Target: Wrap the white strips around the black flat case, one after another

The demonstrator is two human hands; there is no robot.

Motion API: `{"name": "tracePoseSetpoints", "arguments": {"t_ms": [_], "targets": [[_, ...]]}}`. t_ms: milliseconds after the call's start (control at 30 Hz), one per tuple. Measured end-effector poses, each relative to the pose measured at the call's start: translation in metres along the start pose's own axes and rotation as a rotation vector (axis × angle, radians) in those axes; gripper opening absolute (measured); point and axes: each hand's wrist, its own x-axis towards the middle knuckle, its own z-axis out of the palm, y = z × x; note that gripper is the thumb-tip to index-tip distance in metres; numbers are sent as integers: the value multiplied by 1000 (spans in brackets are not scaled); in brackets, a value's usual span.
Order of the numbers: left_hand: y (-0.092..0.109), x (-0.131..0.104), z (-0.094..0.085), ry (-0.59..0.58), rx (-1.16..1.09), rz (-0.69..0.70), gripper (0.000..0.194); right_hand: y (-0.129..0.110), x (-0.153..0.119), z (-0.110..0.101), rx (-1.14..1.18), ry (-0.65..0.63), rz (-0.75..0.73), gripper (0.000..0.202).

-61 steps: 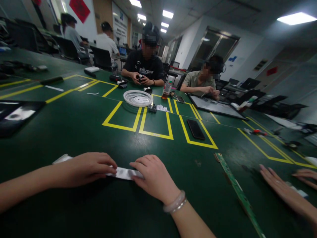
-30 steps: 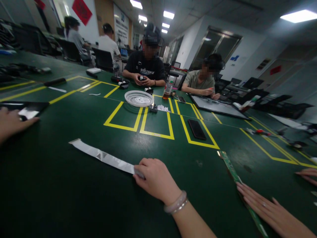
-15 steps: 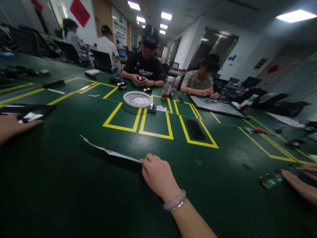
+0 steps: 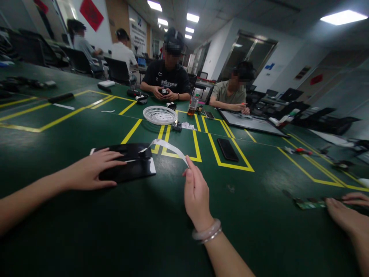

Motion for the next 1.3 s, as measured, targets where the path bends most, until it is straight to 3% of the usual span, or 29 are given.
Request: {"name": "tracePoseSetpoints", "arguments": {"t_ms": [100, 233, 333, 433, 633, 733, 833, 967, 1067, 1200, 1300], "targets": [[43, 1, 4, -19, -97, 280, 69, -3, -3, 1, 168, 66, 28, 48], [73, 0, 9, 3, -68, 482, 80, -9, -6, 2, 117, -48, -106, 48], [72, -1, 11, 235, -13, 530, 80, -15, -6, 1, 74, -198, -194, 45], [65, -5, 10, 495, 26, 481, 59, -21, -5, 0, 55, -351, -238, 40], [62, -18, 13, 629, 178, 440, 58, -25, 0, -3, 45, -557, -246, 36], [61, -15, 13, 573, 184, 521, 44, -25, 0, -3, 49, -649, -246, 36], [62, -7, 12, 386, 128, 617, 32, -26, 1, -2, 4, -723, -251, 35], [72, 0, 13, 209, 36, 614, 25, -29, 1, 0, -101, -748, -290, 24], [76, -1, 14, 160, 8, 605, 24, -29, 1, 0, -139, -731, -323, 19], [75, -2, 15, 155, -5, 601, 28, -30, 0, 1, -151, -703, -378, 27], [75, -1, 15, 142, -15, 587, 29, -31, 0, 2, -160, -741, -410, 28]]}}
